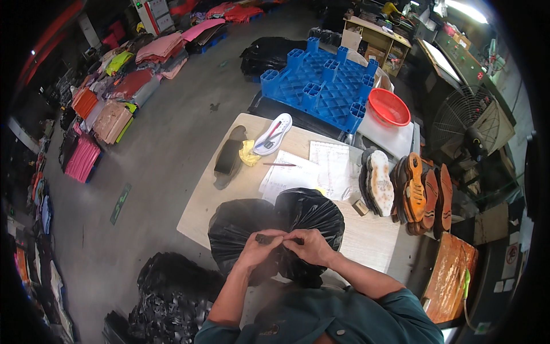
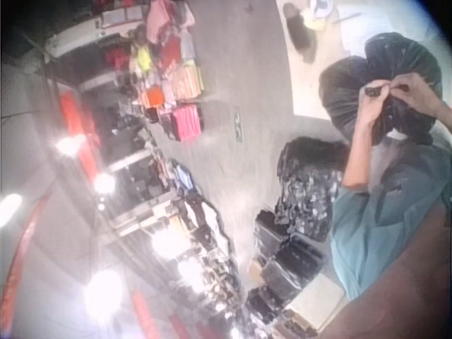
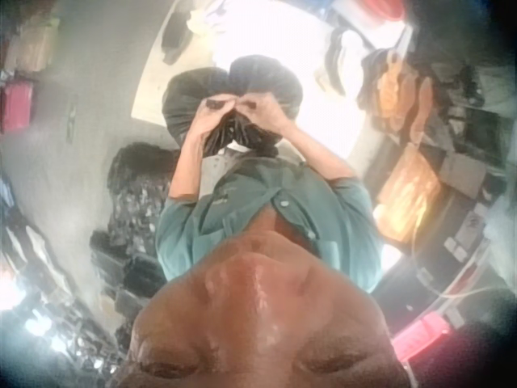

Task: The person uses a wooden squeegee to press and peel black rubber cutouts from a heated press, then gathers the waste pieces and places them into a black plastic bag. The person ties the bag and sets it aside.

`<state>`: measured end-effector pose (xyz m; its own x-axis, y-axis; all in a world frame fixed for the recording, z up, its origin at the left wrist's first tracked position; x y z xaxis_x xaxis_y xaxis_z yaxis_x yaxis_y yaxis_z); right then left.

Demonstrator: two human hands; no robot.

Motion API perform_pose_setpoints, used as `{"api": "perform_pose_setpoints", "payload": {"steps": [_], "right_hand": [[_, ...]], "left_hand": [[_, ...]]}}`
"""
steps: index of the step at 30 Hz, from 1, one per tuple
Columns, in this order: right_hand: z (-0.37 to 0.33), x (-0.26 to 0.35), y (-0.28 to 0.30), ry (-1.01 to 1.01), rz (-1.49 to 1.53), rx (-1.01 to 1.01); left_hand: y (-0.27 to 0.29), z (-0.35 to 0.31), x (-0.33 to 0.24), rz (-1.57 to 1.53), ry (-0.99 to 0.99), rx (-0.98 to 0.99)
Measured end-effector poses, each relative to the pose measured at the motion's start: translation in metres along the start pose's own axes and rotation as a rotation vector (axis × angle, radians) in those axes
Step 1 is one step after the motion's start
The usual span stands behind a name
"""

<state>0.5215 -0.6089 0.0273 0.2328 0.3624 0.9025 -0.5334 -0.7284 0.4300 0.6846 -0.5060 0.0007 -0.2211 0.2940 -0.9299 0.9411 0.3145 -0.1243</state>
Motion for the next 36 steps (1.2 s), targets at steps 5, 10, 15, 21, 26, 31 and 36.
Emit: {"api": "perform_pose_setpoints", "payload": {"steps": [5, 10, 15, 21, 26, 31, 36], "right_hand": [[0.014, -0.011, 0.011, 0.1, -0.272, 0.298], [0.036, -0.012, 0.014, 0.148, -0.021, 0.224], [0.041, -0.018, 0.006, 0.019, 0.036, 0.365], [0.04, -0.023, -0.006, 0.179, -0.142, 0.247], [0.034, -0.034, -0.015, 0.232, -0.204, 0.143], [0.033, -0.048, -0.024, 0.22, -0.325, 0.089], [0.039, -0.05, -0.029, 0.155, -0.315, 0.04]], "left_hand": [[0.001, 0.001, 0.004, 0.166, -0.023, -0.022], [-0.001, 0.001, -0.005, 0.478, -0.314, -0.022], [-0.002, 0.0, -0.009, 0.518, -0.391, -0.058], [-0.003, -0.003, -0.004, 0.469, -0.37, -0.129], [-0.009, -0.009, 0.0, 0.638, -0.402, -0.212], [-0.013, -0.011, 0.002, 0.591, -0.297, -0.226], [-0.015, -0.006, 0.013, 0.59, -0.431, -0.254]]}}
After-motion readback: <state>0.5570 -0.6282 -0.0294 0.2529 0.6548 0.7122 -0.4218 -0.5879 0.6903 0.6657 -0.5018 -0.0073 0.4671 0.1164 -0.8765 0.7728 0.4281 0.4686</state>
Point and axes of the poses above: each hand's wrist, its own z-axis towards the middle knuckle, its own y-axis out of the back of the hand, x = y × z, the point moved 3 cm from there along z, towards the middle knuckle, and after that the axes turned 2 degrees about -z, right-handed, at the moved point
